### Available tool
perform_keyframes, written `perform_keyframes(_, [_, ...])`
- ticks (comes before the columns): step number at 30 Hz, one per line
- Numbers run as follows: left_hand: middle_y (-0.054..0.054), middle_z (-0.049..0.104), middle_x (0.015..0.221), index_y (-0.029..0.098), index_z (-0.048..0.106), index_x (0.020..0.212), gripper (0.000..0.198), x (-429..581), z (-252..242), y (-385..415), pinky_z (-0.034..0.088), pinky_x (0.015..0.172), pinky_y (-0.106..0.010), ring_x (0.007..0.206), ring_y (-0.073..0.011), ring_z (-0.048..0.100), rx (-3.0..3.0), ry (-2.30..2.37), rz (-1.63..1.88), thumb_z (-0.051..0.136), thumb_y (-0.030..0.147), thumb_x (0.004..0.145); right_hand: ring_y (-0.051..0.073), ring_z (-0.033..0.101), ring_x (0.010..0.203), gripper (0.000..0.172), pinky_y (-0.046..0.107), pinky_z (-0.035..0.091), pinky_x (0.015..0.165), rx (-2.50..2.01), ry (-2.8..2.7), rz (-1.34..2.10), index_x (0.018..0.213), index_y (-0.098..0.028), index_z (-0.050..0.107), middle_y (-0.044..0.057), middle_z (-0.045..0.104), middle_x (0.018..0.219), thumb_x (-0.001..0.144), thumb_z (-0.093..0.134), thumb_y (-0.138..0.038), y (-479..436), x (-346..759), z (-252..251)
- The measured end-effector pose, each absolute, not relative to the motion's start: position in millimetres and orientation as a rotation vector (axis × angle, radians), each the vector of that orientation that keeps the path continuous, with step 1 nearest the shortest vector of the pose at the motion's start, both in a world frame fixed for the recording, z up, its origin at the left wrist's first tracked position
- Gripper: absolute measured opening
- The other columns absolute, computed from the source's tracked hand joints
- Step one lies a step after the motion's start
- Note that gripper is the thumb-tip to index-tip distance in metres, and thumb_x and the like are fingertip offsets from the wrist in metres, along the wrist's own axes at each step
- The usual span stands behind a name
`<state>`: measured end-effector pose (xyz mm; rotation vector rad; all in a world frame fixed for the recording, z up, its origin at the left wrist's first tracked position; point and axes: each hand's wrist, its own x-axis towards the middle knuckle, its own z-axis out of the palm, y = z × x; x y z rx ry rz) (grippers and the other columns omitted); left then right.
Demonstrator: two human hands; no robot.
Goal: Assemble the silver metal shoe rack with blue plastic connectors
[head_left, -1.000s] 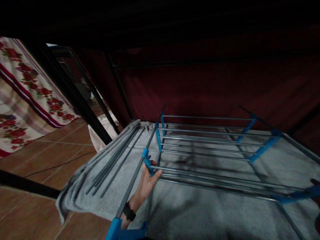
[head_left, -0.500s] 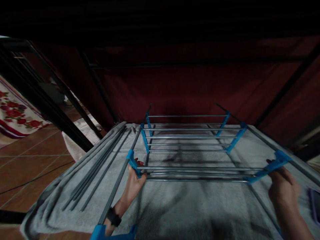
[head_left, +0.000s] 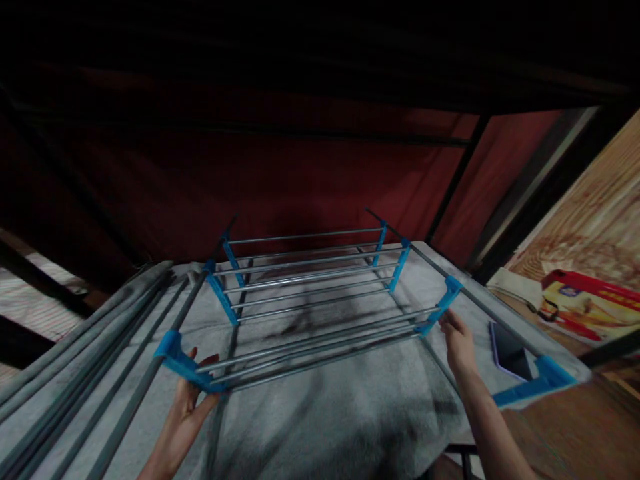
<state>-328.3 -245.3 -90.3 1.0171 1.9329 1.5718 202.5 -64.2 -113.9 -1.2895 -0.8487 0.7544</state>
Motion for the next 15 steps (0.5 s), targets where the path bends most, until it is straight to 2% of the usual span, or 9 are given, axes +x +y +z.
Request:
perform_keyframes(3, [-0.008, 0.056, 0.139, 0.036, 0.021, 0.153, 0.107, -330.6, -93.2, -249.7, 0.046, 0.104, -0.055, 0.119, -0.0347, 0.059, 1.050, 1.826, 1.514, 0.072, 0.065, 0.063, 0.029, 0.053, 0.126, 0.058, 0.044, 0.036, 0.112, -1.286, -0.898, 0.739, 0.120, -0.022, 0.067, 0.005, 0.063, 0.131, 0.063, 0.057, -0.028, -65.8, 200.9, -115.7])
perform_keyframes(9, [-0.011, 0.048, 0.147, 0.031, 0.024, 0.152, 0.103, -332.7, -92.2, -250.7, 0.035, 0.114, -0.057, 0.131, -0.0366, 0.048, 1.076, 1.807, 1.499, 0.072, 0.064, 0.067, 0.027, 0.056, 0.122, 0.057, 0.043, 0.039, 0.109, -1.271, -0.894, 0.697, 0.116, -0.020, 0.068, 0.005, 0.068, 0.121, 0.061, 0.052, -0.025, -64.3, 194.8, -118.9])
perform_keyframes(12, [-0.010, 0.048, 0.147, 0.033, 0.024, 0.151, 0.103, -332.6, -88.7, -250.9, 0.037, 0.113, -0.056, 0.132, -0.0362, 0.048, 1.065, 1.798, 1.475, 0.073, 0.063, 0.066, 0.027, 0.055, 0.123, 0.057, 0.043, 0.038, 0.111, -1.265, -0.883, 0.696, 0.116, -0.021, 0.068, 0.004, 0.066, 0.124, 0.061, 0.053, -0.026, -64.8, 193.4, -120.3])
perform_keyframes(15, [-0.009, 0.050, 0.147, 0.033, 0.024, 0.152, 0.108, -332.7, -85.5, -249.8, 0.045, 0.107, -0.055, 0.127, -0.0367, 0.053, 1.030, 1.781, 1.475, 0.076, 0.062, 0.062, 0.028, 0.053, 0.126, 0.060, 0.043, 0.037, 0.112, -1.250, -0.864, 0.720, 0.119, -0.022, 0.066, 0.004, 0.063, 0.129, 0.060, 0.055, -0.028, -65.6, 195.4, -121.7])
